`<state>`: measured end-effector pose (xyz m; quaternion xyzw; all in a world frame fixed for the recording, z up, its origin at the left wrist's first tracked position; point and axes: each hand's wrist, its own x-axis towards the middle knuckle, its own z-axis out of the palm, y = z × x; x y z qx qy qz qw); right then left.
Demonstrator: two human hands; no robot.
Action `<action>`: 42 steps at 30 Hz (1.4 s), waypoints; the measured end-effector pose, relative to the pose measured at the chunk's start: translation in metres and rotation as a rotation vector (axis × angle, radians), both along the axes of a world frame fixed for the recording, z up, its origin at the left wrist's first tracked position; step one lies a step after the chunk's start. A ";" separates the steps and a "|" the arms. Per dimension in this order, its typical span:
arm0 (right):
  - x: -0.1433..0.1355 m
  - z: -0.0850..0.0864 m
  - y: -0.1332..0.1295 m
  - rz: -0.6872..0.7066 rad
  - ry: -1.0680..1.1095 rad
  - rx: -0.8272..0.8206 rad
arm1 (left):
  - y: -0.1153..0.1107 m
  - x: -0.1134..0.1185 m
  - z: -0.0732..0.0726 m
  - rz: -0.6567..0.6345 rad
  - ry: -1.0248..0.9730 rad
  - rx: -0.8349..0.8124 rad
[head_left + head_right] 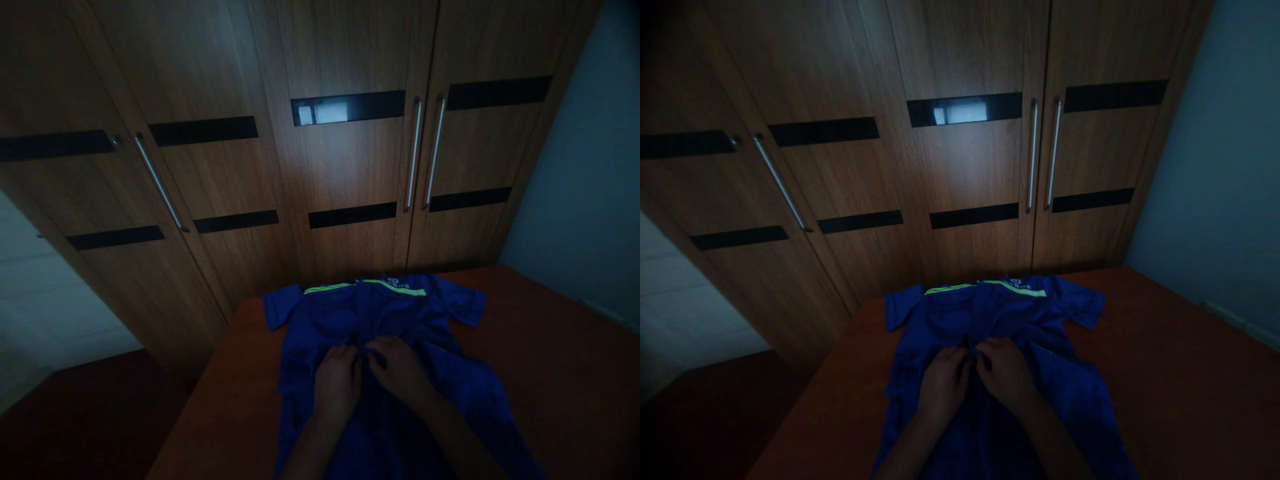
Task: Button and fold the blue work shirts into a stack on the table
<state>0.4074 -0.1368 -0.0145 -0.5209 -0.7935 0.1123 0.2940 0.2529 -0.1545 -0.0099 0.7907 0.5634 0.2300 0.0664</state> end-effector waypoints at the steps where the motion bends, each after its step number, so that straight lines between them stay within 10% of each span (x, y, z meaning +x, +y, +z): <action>1: 0.000 -0.001 0.001 0.009 0.009 0.003 | 0.000 -0.001 0.000 0.001 0.007 -0.001; 27: -0.003 -0.001 -0.002 -0.042 0.009 0.068 | -0.002 -0.005 -0.001 -0.025 -0.032 0.008; 42: 0.069 0.012 0.000 -0.472 0.735 0.320 | -0.007 -0.061 0.052 0.089 -0.710 0.227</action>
